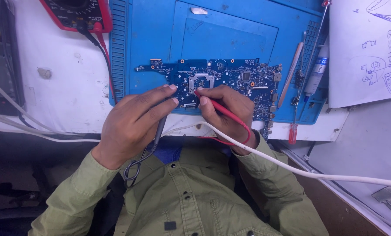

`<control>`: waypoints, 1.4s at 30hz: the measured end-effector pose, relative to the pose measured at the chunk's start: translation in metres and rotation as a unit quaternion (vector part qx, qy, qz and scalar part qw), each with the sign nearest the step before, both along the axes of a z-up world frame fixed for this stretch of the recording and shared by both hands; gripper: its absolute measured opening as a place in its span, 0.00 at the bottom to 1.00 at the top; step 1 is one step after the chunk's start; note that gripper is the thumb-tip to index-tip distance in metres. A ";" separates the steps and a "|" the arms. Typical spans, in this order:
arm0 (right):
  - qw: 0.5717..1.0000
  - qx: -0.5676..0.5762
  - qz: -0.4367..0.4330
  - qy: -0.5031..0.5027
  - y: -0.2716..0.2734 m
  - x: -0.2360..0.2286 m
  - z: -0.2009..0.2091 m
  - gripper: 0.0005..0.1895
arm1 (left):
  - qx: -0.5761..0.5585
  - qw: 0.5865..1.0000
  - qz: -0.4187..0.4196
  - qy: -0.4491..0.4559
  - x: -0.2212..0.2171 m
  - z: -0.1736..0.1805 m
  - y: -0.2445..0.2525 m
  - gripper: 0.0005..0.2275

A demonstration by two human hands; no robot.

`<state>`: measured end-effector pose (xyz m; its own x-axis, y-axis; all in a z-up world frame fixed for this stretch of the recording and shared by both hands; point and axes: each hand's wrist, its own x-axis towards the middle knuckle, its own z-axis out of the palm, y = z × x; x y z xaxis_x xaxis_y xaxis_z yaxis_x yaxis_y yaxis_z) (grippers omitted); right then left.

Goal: The person uses a multimeter to test various points on a blue circuit board. They hold the black probe in one hand and the red probe in the other, touching different components and connectors on the board.

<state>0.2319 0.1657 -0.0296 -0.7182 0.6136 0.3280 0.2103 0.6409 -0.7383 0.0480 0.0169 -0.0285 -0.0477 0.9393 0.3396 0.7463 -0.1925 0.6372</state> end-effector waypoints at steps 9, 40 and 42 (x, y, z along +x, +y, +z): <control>1.000 -0.005 0.021 -0.007 0.001 0.000 0.002 0.12 | -0.003 1.000 -0.002 -0.001 0.000 0.001 0.001 0.12; 0.999 -0.029 0.024 -0.013 0.000 0.001 0.003 0.11 | -0.009 1.000 0.000 -0.010 0.000 -0.003 -0.001 0.12; 0.999 -0.029 0.022 -0.017 0.000 0.002 0.003 0.11 | -0.007 1.000 0.000 -0.012 0.000 -0.002 -0.001 0.12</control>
<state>0.2336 0.1652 -0.0268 -0.7555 0.5979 0.2679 0.2078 0.6064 -0.7676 0.0481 0.0161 -0.0307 -0.0560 0.9442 0.3247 0.7306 -0.1829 0.6578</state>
